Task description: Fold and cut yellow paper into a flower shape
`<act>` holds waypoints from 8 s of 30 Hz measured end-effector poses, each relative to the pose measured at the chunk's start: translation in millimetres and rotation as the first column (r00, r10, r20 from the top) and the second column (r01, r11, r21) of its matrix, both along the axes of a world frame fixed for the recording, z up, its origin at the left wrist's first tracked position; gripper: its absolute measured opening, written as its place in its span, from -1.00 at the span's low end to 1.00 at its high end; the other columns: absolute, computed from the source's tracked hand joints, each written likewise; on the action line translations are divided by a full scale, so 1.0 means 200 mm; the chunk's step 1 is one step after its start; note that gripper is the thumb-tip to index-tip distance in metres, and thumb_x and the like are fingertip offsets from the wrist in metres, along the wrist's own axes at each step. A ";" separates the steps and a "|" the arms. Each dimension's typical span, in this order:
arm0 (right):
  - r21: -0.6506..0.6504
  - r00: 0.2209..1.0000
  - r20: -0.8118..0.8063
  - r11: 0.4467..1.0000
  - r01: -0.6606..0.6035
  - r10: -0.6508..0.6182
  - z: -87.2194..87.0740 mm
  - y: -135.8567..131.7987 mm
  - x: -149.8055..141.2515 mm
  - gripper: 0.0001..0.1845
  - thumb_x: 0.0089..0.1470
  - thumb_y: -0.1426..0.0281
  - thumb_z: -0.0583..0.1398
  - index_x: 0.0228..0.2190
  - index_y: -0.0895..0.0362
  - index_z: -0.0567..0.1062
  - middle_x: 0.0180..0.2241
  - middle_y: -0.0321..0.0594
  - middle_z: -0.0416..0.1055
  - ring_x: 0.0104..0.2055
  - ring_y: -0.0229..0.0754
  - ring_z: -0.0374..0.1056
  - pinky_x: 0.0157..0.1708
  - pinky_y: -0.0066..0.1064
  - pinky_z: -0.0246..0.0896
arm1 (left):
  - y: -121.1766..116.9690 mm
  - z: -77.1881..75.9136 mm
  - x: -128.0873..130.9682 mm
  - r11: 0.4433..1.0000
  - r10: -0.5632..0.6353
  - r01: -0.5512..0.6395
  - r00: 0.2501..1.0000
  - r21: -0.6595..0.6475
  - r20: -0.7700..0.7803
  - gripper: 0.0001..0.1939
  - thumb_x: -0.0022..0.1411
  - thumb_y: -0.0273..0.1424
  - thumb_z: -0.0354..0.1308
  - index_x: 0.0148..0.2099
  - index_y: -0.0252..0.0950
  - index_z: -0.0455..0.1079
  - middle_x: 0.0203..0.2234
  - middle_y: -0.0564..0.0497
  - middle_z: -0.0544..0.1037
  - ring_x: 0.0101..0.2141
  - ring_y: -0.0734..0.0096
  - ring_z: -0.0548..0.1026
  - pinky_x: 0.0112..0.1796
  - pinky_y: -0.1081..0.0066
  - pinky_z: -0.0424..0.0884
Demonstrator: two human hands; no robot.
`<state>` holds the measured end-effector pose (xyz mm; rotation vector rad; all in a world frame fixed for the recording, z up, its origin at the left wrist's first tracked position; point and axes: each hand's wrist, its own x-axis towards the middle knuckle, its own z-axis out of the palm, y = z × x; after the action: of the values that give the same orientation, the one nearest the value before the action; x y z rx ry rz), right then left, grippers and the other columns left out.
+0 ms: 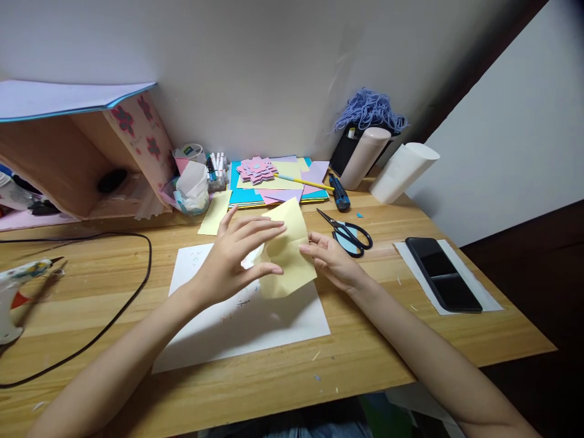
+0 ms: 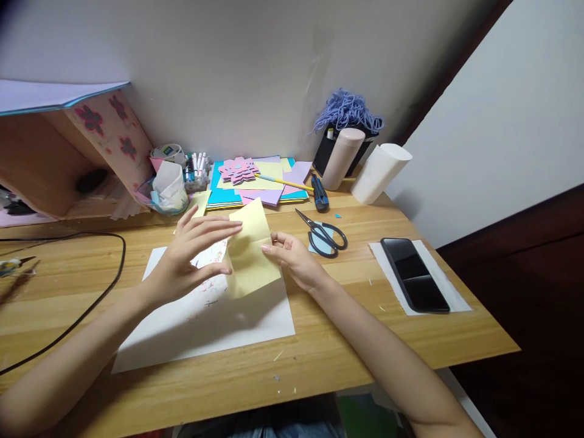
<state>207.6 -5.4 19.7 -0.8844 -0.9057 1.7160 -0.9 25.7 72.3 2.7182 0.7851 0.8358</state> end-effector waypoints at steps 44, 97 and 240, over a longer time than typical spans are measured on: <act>0.740 0.613 0.504 0.670 0.057 -0.608 0.02 -0.09 -0.06 -0.94 -0.04 0.41 0.20 -0.43 0.03 0.48 -0.47 -0.28 0.27 -0.45 -0.26 0.13 -0.42 -0.38 0.14 | -0.10 -0.07 0.06 0.983 0.144 -0.145 0.989 0.111 0.024 -0.89 0.15 -0.42 0.05 -0.29 -0.16 0.39 -0.38 0.13 0.55 -0.27 0.40 0.45 0.12 -0.05 -0.24; 0.652 0.671 0.411 0.714 0.256 -0.617 -0.05 0.02 0.00 -0.90 0.02 0.34 0.16 -0.41 0.05 0.48 -0.25 -0.19 0.39 -0.13 -0.14 0.27 -0.18 -0.30 0.18 | 0.11 -0.20 0.01 -0.091 0.484 0.357 0.832 -0.930 0.272 -0.55 0.12 -0.08 -0.02 -0.06 -0.27 0.34 -0.13 -0.11 0.48 -0.11 0.15 0.44 -0.13 0.25 0.38; 0.755 0.327 0.647 0.518 -0.402 -0.689 -0.13 -0.03 -0.05 -0.53 0.05 0.40 0.13 0.01 -0.10 0.19 -0.23 -0.26 0.39 -0.12 -0.07 0.14 -0.05 -0.10 -0.15 | 0.07 -0.43 0.05 0.873 0.130 0.066 0.924 -0.484 0.360 -0.95 0.08 -0.41 0.15 -0.39 -0.28 0.40 -0.49 0.06 0.37 -0.39 0.45 0.33 -0.32 0.42 0.26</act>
<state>197.9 -10.7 -5.9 -1.1612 -2.1116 0.0686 8.5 38.8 -14.2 2.0183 0.8193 0.9767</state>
